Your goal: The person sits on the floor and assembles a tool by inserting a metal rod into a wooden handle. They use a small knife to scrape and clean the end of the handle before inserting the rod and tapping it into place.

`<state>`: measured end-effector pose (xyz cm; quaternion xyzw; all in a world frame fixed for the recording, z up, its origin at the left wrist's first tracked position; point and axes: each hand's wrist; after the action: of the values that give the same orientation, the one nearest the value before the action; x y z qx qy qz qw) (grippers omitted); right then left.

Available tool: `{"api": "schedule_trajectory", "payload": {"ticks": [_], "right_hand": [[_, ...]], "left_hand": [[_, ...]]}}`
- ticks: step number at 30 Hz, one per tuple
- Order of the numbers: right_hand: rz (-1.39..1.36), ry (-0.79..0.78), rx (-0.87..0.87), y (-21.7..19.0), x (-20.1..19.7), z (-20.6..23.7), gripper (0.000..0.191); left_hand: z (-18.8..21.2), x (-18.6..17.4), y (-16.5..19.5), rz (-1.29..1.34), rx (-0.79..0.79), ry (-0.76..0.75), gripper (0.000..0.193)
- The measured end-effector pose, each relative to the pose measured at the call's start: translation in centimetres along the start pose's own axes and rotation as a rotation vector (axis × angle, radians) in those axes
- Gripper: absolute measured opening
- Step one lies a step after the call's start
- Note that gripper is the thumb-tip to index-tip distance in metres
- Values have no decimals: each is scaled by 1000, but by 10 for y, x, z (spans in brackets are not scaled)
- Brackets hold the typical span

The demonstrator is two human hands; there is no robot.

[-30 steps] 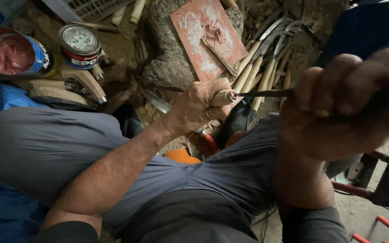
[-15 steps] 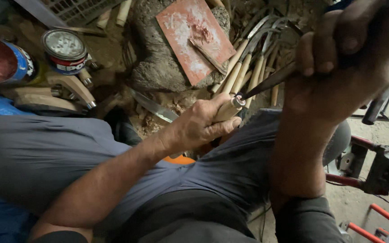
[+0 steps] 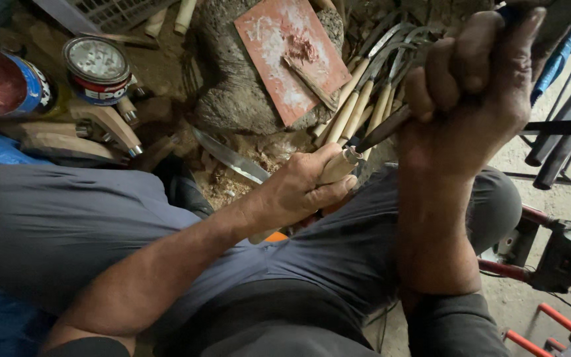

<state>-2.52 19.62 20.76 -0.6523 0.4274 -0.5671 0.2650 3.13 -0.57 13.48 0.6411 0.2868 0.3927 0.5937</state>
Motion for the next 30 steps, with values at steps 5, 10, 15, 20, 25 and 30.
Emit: {"api": "schedule_trajectory", "payload": {"ticks": [5,10,15,20,25,30], "right_hand": [[-51,152,52,5,5,2,33],[-3,94,24,8,13,8,29],[-17,45,4,12,22,15,22],[-88,102,-13,26,31,14,25],[-61,133,60,34,32,1,19],[35,111,87,22,17,-13,17]], "left_hand": [[-2,-2,4,-84,60,17,28],[-1,-8,14,25,-72,-5,24],[2,-14,16,40,-107,-17,20],[1,-19,5,-124,229,97,27],[-9,-36,-10,-265,51,133,29],[-8,-38,-19,-55,40,50,25]]}}
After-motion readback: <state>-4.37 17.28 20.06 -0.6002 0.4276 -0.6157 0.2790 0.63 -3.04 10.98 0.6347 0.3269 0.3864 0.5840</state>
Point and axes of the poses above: each hand's wrist, its own z-axis away from the middle knuckle, its own x-axis out of the palm, y = z × x, and after that the axes turned 10 degrees about y, right-handed
